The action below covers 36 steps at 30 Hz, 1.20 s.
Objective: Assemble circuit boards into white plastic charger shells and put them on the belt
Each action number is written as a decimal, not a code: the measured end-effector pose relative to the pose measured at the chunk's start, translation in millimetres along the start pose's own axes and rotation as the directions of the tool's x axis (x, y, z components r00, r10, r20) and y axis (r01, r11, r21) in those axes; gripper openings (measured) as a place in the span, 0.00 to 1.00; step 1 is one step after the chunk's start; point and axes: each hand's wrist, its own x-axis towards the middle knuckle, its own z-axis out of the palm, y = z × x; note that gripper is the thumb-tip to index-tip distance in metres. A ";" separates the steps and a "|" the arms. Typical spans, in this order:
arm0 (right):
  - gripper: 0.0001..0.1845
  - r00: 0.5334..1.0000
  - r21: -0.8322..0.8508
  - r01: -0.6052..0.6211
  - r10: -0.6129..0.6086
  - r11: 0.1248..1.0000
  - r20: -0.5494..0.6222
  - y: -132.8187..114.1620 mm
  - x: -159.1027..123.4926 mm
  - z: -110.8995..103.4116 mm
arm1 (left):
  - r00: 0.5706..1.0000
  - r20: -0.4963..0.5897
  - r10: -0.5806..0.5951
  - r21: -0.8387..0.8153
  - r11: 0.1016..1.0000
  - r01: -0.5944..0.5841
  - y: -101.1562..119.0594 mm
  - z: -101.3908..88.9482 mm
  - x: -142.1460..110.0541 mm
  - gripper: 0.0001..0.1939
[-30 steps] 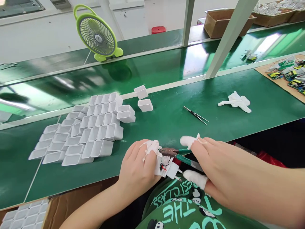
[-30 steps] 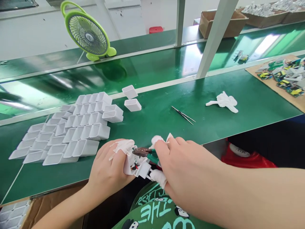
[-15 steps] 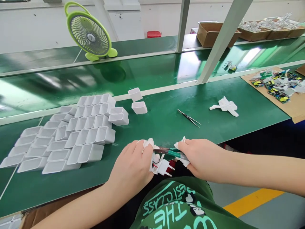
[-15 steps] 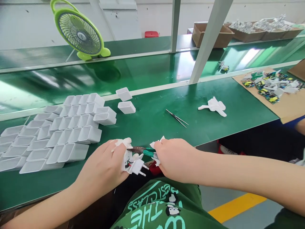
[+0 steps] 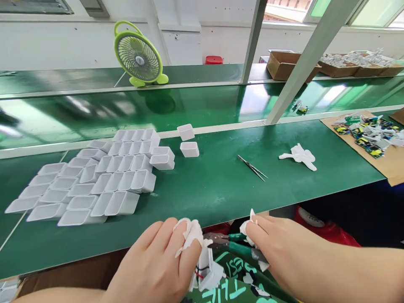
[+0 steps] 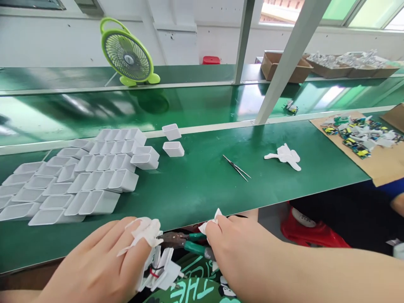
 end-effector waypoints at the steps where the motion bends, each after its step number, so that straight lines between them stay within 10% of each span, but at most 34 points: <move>1: 0.20 1.000 -0.008 0.011 -0.011 1.000 -0.001 -0.4 -1.0 2.3 | 1.000 0.002 -0.003 -0.004 1.000 0.003 0.9 0.1 -1.3 0.09; 20: 0.21 0.998 0.033 0.000 0.002 0.999 -0.066 -4.5 -23.4 7.8 | 0.996 -0.080 -0.040 -0.066 0.997 0.035 20.2 12.0 -19.7 0.10; 25: 0.21 0.989 0.133 -0.128 0.116 0.983 0.095 3.2 3.0 8.6 | 0.995 -0.029 -0.094 -0.084 0.992 0.091 10.6 29.2 -15.2 0.12; 36: 0.20 0.995 0.148 -0.091 0.084 0.985 0.052 27.5 47.5 0.1 | 0.976 0.112 -0.188 -0.059 0.979 0.195 -8.7 60.5 -14.5 0.16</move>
